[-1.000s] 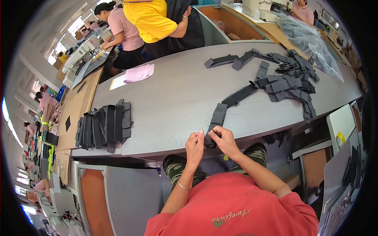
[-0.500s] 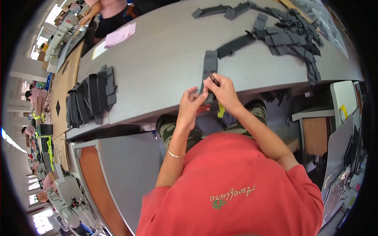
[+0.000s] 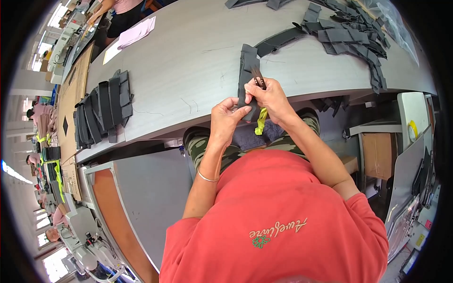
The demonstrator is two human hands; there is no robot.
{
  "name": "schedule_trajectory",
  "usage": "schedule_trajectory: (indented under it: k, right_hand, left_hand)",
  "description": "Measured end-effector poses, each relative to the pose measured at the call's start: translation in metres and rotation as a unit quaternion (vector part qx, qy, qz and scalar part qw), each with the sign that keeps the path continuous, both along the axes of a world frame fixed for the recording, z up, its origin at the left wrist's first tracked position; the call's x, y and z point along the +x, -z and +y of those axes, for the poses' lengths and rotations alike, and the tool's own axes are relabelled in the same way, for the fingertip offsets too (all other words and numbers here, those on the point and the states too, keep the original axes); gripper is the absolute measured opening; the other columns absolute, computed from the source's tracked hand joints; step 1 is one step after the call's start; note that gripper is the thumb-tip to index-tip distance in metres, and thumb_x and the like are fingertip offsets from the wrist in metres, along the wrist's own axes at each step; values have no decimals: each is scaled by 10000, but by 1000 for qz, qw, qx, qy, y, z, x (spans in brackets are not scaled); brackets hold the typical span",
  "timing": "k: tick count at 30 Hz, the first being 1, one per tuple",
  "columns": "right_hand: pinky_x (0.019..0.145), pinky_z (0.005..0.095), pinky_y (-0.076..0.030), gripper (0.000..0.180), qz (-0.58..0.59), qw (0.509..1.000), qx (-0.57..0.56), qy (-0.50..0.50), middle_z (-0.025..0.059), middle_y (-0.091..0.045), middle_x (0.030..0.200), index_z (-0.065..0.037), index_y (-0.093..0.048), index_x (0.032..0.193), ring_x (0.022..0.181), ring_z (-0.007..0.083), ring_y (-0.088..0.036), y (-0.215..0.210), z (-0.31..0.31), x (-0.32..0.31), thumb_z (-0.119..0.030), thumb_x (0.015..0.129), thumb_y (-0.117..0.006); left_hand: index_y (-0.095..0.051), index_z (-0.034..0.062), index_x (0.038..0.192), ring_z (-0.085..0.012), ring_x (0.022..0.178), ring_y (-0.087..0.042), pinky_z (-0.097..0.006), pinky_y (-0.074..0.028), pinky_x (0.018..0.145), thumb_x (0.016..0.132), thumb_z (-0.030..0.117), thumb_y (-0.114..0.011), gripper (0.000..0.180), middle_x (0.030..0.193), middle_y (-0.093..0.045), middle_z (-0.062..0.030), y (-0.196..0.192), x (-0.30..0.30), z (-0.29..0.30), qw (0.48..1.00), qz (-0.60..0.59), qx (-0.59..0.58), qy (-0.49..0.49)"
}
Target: Trimming excess threads and material from small black fabric components using hand snips.
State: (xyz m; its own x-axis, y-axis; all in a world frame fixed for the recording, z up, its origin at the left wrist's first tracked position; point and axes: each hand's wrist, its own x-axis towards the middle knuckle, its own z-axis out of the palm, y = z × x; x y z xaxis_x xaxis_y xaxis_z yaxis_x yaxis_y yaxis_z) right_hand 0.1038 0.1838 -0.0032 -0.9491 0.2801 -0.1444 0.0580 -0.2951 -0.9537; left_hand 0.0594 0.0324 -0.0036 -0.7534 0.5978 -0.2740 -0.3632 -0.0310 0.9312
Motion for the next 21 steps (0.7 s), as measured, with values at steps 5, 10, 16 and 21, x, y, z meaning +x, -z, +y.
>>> schedule_trajectory:
  k: [5,10,16,21]
  right_hand:
    - [419,197,-251,187,-11,992,-124,-33,1,-578,645,-67,-569,778,464,21,-357,-5,10,-1,-196,906,-617]
    - [431,191,-232,172,57,987,-150,19,-34,-517,622,-47,-589,831,476,19,-334,-20,29,-7,-195,910,-627]
    - [655,192,-377,231,71,987,106,93,-30,-594,817,-36,-636,1050,683,34,-457,-34,57,5,-202,890,-652]
    - [830,213,-406,346,150,920,204,299,-22,-605,962,-75,-610,1219,850,59,-513,-73,105,21,-187,894,-648]
  left_hand:
    - [-614,-28,946,-120,676,-611,-258,-505,601,827,-4,-679,139,825,-649,-62,-3,-5,-1,999,-8,42,22]
    - [-614,-22,945,-136,682,-604,-265,-496,611,831,2,-677,132,825,-647,-67,0,-8,-6,997,-41,61,8]
    - [-611,-15,976,-136,730,-591,-260,-485,637,839,7,-670,151,864,-641,-66,-8,-13,-8,993,-62,97,-31]
    - [-604,-22,1009,-138,730,-608,-268,-510,649,844,4,-663,177,869,-644,-71,-11,-18,-11,989,-67,122,-55]
